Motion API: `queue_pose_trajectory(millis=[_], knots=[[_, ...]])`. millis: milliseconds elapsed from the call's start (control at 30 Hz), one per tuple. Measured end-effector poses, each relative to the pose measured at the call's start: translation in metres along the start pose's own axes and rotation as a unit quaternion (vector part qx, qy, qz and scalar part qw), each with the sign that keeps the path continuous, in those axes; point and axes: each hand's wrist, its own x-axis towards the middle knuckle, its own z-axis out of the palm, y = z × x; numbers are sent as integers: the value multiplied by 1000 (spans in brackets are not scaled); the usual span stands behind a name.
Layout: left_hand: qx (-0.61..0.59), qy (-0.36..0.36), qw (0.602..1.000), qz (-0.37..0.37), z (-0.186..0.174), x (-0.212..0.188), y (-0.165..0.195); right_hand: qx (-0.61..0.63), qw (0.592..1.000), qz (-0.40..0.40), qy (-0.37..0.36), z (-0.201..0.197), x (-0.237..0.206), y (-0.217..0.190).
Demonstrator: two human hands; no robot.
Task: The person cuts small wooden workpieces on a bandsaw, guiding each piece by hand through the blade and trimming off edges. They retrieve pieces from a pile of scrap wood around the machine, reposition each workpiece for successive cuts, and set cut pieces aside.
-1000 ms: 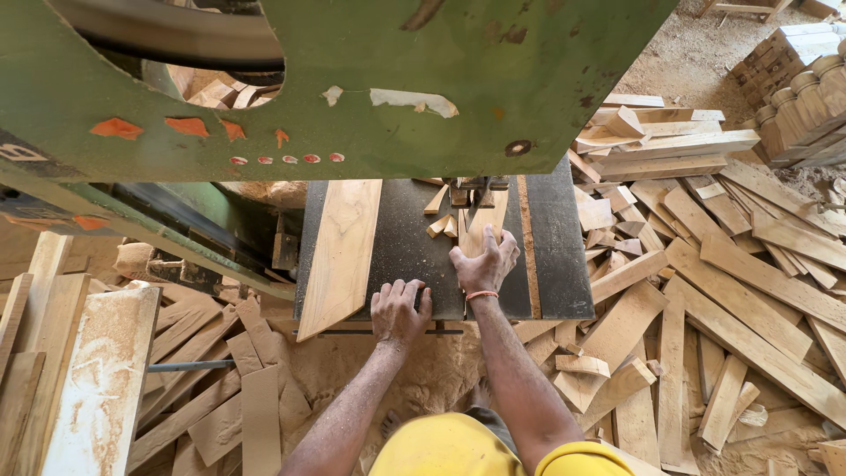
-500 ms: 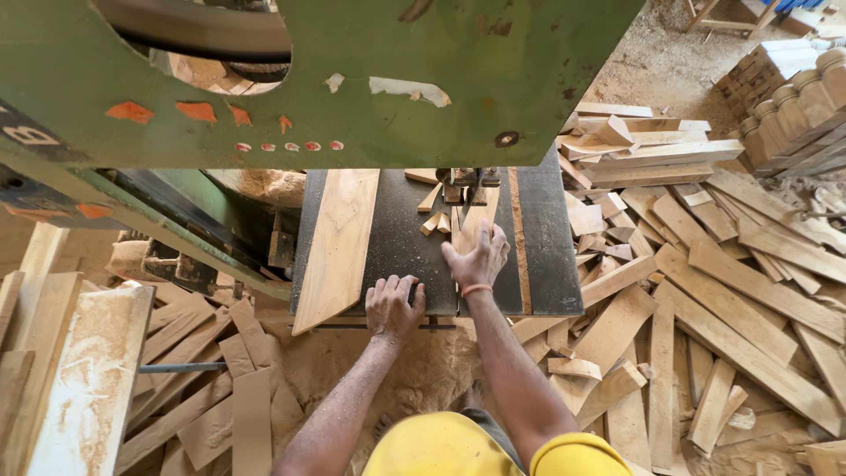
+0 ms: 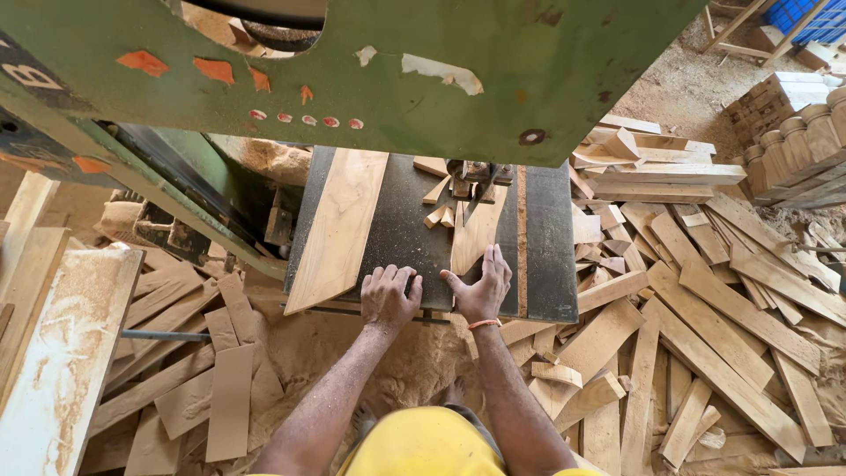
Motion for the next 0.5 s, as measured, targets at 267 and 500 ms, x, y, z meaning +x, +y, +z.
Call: queue_pose_trajectory(millis=[267, 500], knots=[[7, -5, 1000, 1, 0, 0, 0, 20, 1000, -8, -2, 4, 4, 6], [7, -12, 1000, 1, -2, 1, 1, 15, 1000, -11, -2, 2, 12, 2]])
